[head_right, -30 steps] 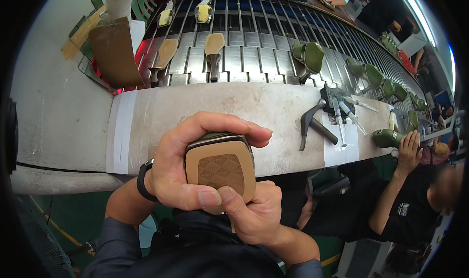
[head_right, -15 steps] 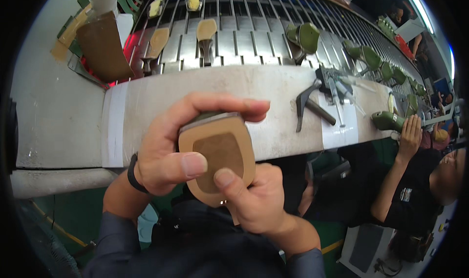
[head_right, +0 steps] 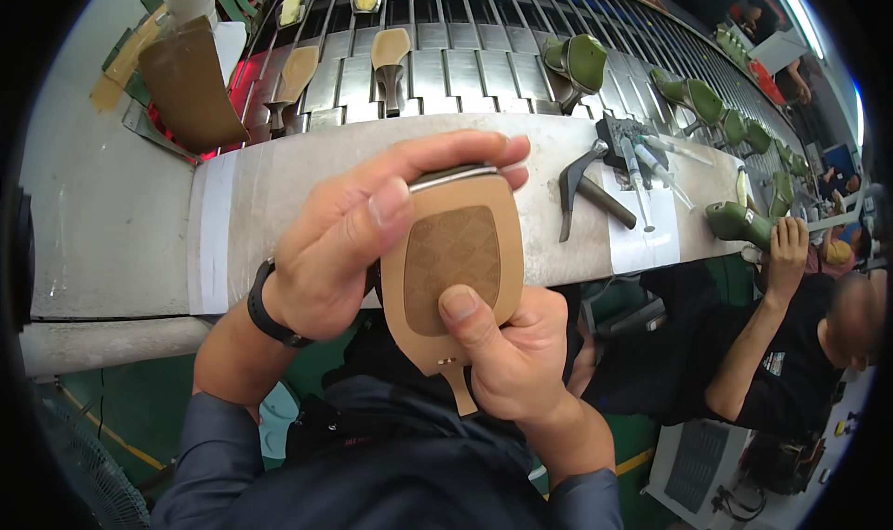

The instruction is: The person assembles high-heeled shoes by taking shoe uppers on lasts and soles from a conveyor line, pressing the soles onto the shoe uppers by hand, and tapping the edges and heels with a hammer.

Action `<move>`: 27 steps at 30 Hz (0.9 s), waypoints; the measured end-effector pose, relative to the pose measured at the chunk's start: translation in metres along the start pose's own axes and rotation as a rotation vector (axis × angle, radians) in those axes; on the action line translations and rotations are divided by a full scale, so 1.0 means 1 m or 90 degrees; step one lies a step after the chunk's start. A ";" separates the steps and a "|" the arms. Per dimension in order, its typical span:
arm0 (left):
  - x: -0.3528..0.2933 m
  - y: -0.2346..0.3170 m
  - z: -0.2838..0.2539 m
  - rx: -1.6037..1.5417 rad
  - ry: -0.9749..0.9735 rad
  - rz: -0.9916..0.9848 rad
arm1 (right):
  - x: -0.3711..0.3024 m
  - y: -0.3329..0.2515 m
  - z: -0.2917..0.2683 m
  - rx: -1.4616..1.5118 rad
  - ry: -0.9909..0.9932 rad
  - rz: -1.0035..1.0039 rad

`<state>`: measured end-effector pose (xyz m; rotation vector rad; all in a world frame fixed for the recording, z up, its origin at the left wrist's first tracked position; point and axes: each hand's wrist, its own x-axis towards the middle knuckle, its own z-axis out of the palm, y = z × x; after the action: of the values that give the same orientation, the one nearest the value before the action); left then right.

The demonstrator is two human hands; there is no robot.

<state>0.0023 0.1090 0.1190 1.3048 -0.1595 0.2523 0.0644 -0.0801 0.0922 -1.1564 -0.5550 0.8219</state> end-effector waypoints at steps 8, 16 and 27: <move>0.028 -0.015 -0.014 -0.112 0.031 0.000 | 0.037 -0.012 -0.022 0.041 -0.023 0.042; 0.034 -0.023 -0.021 -0.018 0.002 0.030 | 0.041 -0.008 -0.028 -0.006 -0.005 -0.015; -0.006 -0.003 -0.012 -0.045 0.013 0.010 | 0.012 -0.001 -0.003 -0.092 0.087 -0.102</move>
<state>-0.0032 0.1194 0.1116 1.2314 -0.1600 0.2703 0.0737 -0.0724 0.0919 -1.2722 -0.5922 0.5685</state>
